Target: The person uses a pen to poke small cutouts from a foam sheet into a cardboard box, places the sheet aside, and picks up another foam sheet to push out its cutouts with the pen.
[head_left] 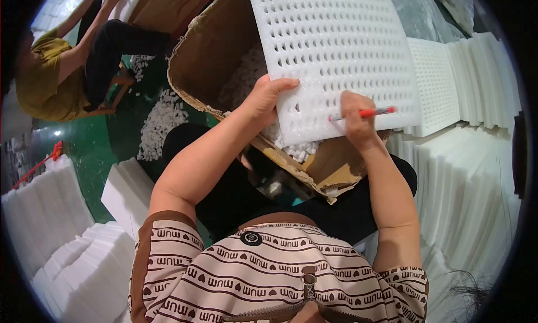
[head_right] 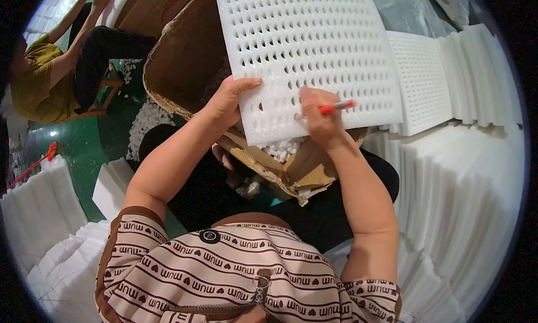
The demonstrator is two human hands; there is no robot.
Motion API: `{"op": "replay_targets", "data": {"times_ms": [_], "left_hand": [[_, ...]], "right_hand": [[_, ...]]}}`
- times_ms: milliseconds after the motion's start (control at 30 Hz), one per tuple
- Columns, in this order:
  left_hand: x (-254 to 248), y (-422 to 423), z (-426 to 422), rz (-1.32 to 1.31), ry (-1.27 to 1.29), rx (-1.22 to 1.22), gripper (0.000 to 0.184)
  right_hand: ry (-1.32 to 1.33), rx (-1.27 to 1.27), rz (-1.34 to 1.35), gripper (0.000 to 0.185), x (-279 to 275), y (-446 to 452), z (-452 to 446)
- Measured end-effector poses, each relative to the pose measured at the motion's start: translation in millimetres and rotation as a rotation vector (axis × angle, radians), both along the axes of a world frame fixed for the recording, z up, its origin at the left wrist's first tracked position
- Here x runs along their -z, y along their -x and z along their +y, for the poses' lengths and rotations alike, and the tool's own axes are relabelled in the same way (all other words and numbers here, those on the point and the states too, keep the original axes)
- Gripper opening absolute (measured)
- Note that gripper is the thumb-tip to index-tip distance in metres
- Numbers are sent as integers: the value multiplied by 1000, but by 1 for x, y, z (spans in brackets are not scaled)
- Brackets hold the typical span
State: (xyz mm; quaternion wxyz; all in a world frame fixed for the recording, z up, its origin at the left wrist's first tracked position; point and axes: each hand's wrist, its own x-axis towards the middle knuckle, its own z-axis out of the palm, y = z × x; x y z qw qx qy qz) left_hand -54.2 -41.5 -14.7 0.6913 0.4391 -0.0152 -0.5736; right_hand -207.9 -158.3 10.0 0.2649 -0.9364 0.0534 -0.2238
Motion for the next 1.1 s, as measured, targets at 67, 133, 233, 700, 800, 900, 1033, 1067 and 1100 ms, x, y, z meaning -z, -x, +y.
{"op": "replay_targets", "data": {"times_ms": [67,133,233,700,800,900,1033,1067,1100], "left_hand": [[0,-1,0,0,3,-6,49],[1,-1,1,7,-4,-1,49],[0,2,0,13,-11,-3,48],[-6,3,1,48,-38,10,46],[-1,4,0,42,-24,24,44],[-2,4,3,31,-21,18,43],[-4,5,-1,17,-1,-3,41],[-3,5,-1,20,-16,2,41],[-2,6,-1,21,-31,7,41]], "right_hand": [[14,-6,-7,31,0,0,1],[21,-7,-8,29,1,1,1],[39,3,-20,27,1,0,2],[-55,-15,-41,26,0,-1,4],[-82,-13,-46,26,0,-1,4],[-79,-20,-43,27,0,-2,6],[2,-32,-14,27,1,-2,8],[17,-33,-5,27,2,-2,9],[32,-35,4,28,2,-2,9]]}}
